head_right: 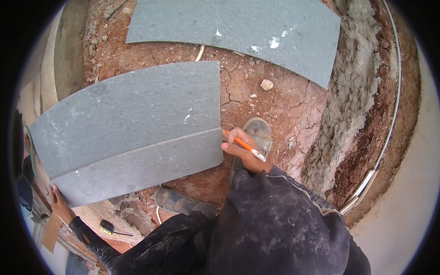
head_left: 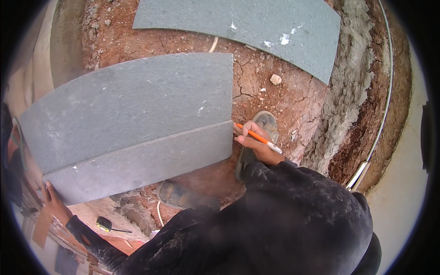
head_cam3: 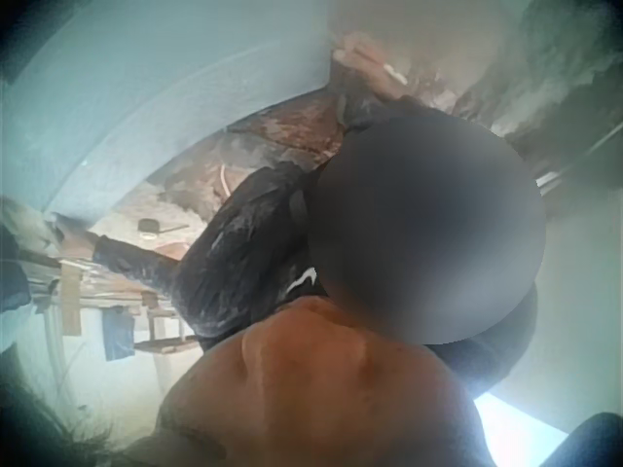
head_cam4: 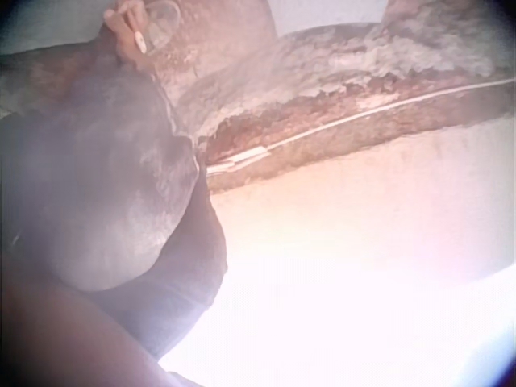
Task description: The person measures and marks gray rectangular tiles on a construction site floor using a tape measure and a marker. They align the tiles, measure specific lengths, and draw lines to indicate cut points. The person handles the tiles one by one, positioning them for measurement and marking.
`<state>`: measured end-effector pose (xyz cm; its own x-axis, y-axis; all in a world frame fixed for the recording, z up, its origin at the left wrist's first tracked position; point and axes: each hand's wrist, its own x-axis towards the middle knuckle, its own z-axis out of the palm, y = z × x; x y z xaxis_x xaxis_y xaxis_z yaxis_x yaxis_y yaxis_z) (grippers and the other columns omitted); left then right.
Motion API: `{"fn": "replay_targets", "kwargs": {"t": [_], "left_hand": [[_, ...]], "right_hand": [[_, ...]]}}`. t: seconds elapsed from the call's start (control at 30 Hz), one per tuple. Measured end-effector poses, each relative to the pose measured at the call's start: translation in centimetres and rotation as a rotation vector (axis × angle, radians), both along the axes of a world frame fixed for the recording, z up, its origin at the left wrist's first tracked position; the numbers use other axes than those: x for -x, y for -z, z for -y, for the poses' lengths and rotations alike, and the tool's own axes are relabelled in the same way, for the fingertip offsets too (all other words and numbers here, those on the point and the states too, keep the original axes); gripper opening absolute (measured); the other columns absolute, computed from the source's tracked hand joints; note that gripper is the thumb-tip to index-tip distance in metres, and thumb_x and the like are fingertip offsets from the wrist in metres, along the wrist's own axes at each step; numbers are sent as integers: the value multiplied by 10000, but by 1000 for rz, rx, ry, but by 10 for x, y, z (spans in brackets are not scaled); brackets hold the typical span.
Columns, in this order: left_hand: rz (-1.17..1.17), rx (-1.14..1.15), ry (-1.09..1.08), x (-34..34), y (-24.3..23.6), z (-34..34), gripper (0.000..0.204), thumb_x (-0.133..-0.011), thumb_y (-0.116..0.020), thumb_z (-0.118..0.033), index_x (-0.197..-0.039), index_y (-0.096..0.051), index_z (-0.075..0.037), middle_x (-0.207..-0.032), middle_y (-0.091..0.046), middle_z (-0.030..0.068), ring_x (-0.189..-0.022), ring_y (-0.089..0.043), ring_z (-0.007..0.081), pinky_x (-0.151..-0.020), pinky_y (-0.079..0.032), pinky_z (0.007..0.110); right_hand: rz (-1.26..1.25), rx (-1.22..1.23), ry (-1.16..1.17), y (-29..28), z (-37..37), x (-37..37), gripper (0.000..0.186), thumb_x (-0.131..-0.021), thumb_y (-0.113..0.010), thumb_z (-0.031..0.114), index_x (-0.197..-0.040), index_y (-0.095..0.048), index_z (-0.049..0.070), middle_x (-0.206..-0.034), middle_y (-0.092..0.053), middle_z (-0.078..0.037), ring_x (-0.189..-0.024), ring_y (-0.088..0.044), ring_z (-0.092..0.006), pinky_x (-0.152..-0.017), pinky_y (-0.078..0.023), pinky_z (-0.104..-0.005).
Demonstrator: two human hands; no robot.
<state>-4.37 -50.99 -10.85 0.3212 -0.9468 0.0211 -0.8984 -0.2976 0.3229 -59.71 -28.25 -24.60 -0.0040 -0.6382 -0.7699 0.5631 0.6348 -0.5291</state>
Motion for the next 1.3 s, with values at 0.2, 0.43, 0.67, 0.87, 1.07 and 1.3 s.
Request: {"fn": "replay_targets", "kwargs": {"t": [0.2,0.43,0.67,0.87,1.07,1.3], "left_hand": [[42,16,100,-10,-2,-3,465,-972,-547,-288,-1267,-555,71,-1309,-561,195,-1168,-525,245,-1029,-361,328],[45,30,68,-16,0,-3,467,-975,-540,-286,-1257,-555,85,-1318,-556,198,-1184,-517,255,-1037,-352,332],[49,29,53,-4,-3,-2,530,-953,-574,-338,-1270,-547,86,-1297,-565,213,-1155,-533,258,-1019,-366,329],[29,36,42,3,-3,-2,549,-947,-585,-353,-1275,-544,85,-1287,-572,209,-1153,-532,252,-1018,-363,320],[37,51,68,-7,-1,-3,556,-945,-589,-354,-1279,-540,87,-1304,-556,213,-1191,-506,257,-1038,-342,327],[31,30,65,-8,-2,-2,567,-946,-584,-361,-1286,-532,90,-1333,-532,213,-1230,-477,259,-1056,-320,334]], "right_hand": [[-25,29,-28,5,-5,0,212,-874,-673,142,-864,-463,113,-1166,-538,-94,-1390,-316,-320,-1092,-235,-385],[-25,2,-35,5,-4,1,206,-869,-678,167,-862,-479,113,-1151,-536,-92,-1380,-331,-317,-1079,-246,-383],[-4,16,13,9,-6,-1,197,-869,-677,166,-864,-487,113,-1173,-536,-101,-1383,-329,-309,-1068,-255,-383],[-12,-22,1,3,-2,0,195,-870,-678,161,-864,-489,112,-1189,-538,-106,-1383,-333,-306,-1063,-259,-382],[-9,-23,14,4,-2,0,193,-870,-676,154,-860,-488,109,-1213,-534,-122,-1383,-336,-308,-1070,-260,-377],[10,-27,41,6,-3,-1,196,-868,-677,156,-859,-487,113,-1207,-533,-113,-1376,-344,-305,-1070,-262,-379]]}}
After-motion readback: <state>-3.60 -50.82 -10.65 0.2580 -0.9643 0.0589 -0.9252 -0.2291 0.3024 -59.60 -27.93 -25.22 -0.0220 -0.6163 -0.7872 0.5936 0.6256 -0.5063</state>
